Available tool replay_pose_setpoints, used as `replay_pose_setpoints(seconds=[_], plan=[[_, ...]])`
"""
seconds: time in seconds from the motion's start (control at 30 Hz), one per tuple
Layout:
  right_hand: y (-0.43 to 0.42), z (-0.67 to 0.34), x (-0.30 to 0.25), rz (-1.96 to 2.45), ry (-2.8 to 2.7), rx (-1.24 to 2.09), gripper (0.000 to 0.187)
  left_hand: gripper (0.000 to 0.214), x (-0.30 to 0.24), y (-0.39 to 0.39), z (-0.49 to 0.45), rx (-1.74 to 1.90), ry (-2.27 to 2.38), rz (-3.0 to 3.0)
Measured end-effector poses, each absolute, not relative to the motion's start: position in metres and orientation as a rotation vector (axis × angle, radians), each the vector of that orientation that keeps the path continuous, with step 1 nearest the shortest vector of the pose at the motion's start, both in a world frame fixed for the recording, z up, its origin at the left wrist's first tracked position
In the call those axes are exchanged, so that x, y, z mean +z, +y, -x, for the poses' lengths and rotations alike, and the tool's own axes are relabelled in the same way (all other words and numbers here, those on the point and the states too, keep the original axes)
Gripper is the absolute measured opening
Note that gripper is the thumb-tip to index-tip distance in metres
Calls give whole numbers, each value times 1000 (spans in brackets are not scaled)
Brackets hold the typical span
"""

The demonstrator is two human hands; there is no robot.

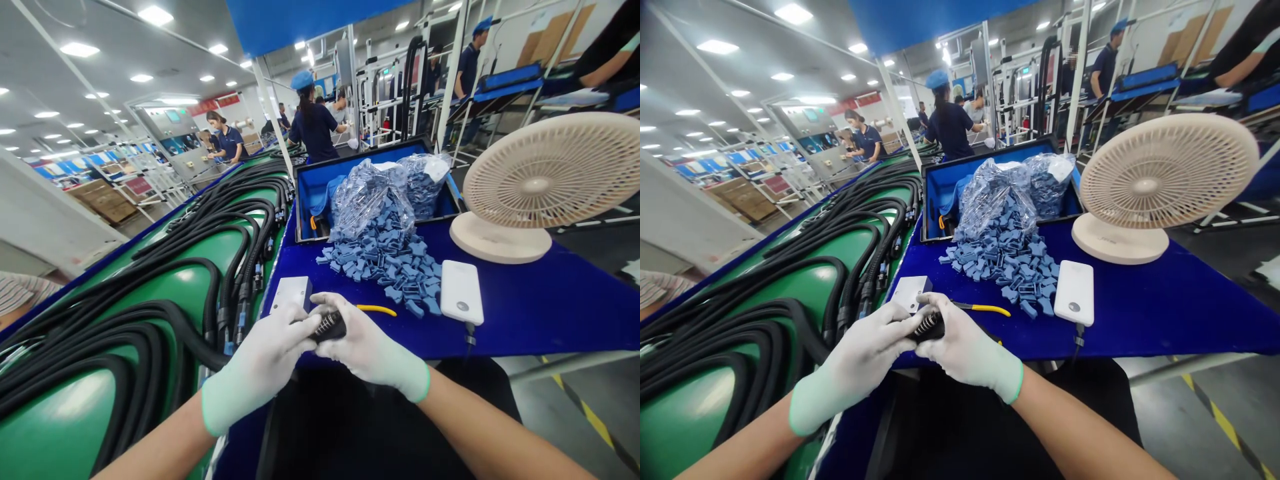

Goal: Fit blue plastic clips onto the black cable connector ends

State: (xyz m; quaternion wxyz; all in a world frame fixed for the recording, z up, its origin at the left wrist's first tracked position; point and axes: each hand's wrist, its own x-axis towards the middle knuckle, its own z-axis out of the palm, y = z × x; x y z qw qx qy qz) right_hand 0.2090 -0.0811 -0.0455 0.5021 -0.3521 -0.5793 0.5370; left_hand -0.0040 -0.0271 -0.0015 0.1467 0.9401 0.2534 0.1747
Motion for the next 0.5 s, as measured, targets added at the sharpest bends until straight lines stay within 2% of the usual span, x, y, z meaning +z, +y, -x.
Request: replay_pose_setpoints(seconds=[0.13, 0.17, 0.27, 0.33, 0.37, 0.4, 0.5], plan=[[-87, -208, -40, 851, -1326, 1387, 71, 37, -2, -15, 2, 438, 607, -2655], [-88, -208, -39, 860, -1300, 1396, 67, 45, -2, -10, 0, 448, 646, -2518], [-89, -207, -42, 844, -1263, 1399, 55, 96, -4, 3, -9, 424, 835, -2105], [-86, -207, -45, 872, -1246, 1406, 52, 108, -8, 4, -14, 420, 947, -2048], [-84, -208, -47, 905, -1219, 1406, 51, 101, -11, 1, -15, 467, 1010, -2096], [-83, -208, -49, 933, -1164, 1397, 48, 85, -14, -5, -15, 538, 1077, -2165], [-86, -200, -56, 919, -897, 1323, 42, 21, -27, -33, -10, 647, 1183, -2221]])
